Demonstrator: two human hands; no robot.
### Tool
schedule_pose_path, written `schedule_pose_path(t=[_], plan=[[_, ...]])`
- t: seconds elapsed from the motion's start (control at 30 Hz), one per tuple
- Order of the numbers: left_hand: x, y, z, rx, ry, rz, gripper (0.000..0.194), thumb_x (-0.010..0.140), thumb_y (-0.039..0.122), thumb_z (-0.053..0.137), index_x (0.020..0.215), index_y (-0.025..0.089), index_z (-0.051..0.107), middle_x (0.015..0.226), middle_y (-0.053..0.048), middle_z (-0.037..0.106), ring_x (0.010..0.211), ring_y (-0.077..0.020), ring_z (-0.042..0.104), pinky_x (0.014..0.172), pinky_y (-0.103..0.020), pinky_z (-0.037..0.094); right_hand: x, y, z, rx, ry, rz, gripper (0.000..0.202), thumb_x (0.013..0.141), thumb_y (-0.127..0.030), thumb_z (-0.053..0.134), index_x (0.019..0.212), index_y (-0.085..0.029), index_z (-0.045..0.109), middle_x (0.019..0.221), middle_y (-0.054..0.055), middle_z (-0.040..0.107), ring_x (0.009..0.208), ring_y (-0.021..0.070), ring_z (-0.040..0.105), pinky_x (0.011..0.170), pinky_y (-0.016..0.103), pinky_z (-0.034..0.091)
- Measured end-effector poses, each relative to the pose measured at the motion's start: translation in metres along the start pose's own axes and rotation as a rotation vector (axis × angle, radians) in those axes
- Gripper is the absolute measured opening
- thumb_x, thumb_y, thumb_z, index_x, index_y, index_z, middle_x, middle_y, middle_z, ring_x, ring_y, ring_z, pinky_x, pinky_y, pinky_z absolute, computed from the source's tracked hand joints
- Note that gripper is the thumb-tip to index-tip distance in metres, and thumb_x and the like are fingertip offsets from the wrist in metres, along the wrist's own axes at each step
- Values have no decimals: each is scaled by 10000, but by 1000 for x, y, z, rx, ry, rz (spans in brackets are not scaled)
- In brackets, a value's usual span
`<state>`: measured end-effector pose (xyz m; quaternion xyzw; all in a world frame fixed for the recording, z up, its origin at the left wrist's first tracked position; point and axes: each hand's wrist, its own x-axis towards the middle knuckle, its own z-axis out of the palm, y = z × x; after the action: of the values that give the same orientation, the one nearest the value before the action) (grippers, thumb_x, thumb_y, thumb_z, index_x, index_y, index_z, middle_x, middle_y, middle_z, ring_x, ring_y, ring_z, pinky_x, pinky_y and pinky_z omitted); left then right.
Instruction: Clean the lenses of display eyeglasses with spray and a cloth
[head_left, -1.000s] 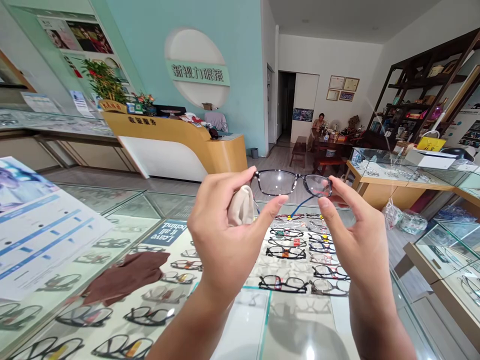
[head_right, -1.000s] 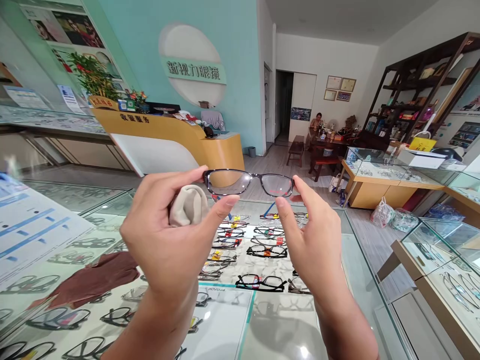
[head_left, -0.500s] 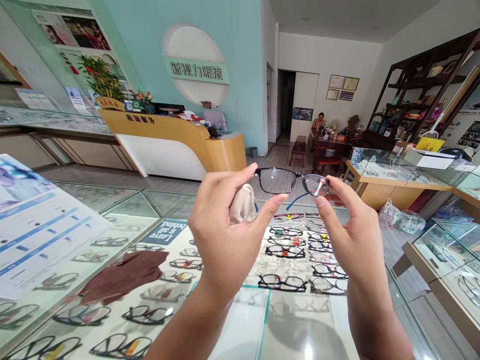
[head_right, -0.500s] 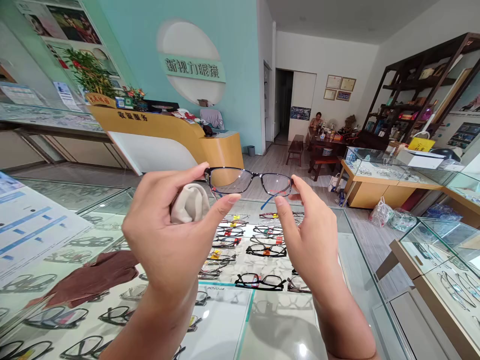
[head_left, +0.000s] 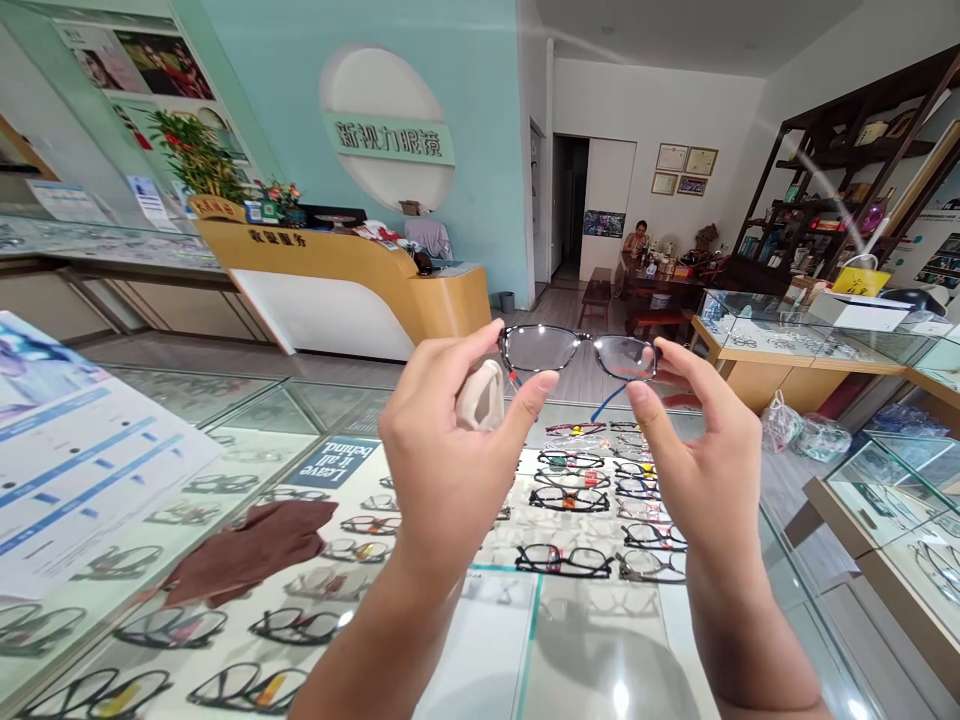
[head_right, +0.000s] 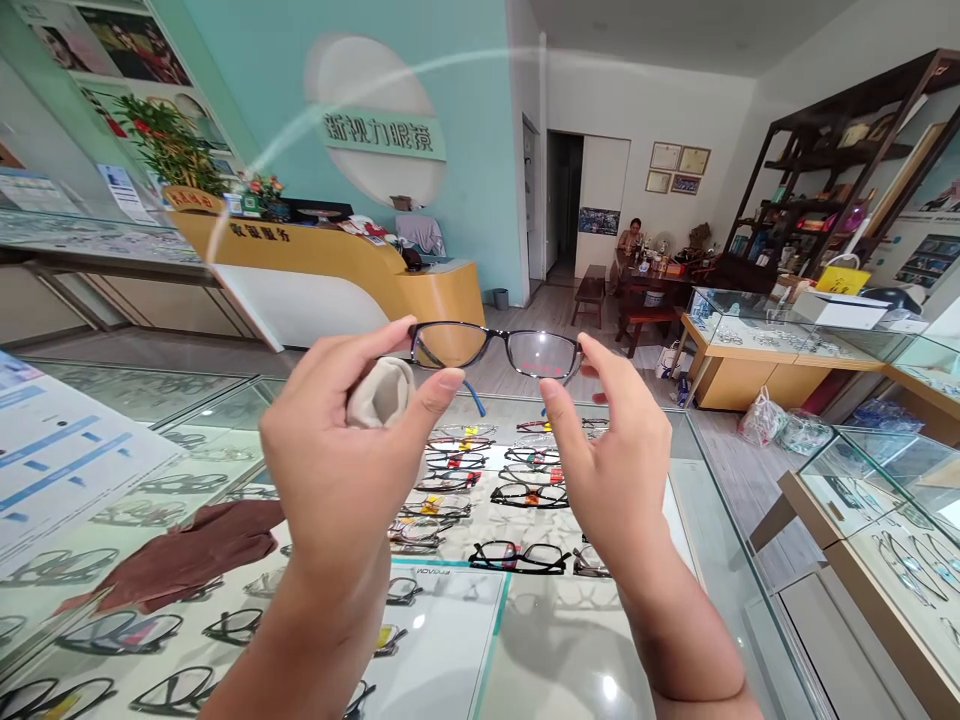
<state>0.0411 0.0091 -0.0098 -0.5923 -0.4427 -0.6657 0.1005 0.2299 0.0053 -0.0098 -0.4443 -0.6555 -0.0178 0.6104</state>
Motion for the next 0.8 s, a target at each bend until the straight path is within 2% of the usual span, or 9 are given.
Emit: schedule_pose_path(t=[0.13,0.27,0.43,0.67,0.8], plan=[[1,-5,0,-7,-56,-81,416,915,483,821,1256,250,770,1141,-59,768,1037,-228,750,897,-373,623,-1,-3,4,-27,76,-63,369,989,-378,725,1326,-228,737,1253,106,821,1076,244,787,842,402,656],[2,-6,0,-41,-82,-124,431,906,515,812,1251,259,778,1184,-72,793,1046,-243,763,862,-380,641,-2,-4,6,-43,122,-130,360,1003,-341,714,1340,-216,732,1261,116,816,1109,247,775,921,425,653],[3,-5,1,-49,-89,-166,402,887,512,825,1219,288,796,1170,-74,813,1022,-260,776,915,-434,653,-2,-4,6,-48,141,-168,372,1001,-319,721,1357,-209,727,1264,122,815,1140,259,770,974,454,648],[2,-5,2,-90,-66,-191,480,865,550,828,1218,226,814,1193,-85,825,1066,-263,783,932,-408,646,-2,-6,6,-35,161,-209,364,1000,-280,719,1361,-234,731,1284,107,812,1155,252,763,975,455,647],[1,-7,4,-94,-68,-195,490,874,560,813,1235,229,813,1172,-89,827,1029,-267,786,932,-431,636,-2,-7,5,-29,180,-229,347,999,-265,719,1344,-231,738,1252,103,819,1135,238,766,967,435,643]])
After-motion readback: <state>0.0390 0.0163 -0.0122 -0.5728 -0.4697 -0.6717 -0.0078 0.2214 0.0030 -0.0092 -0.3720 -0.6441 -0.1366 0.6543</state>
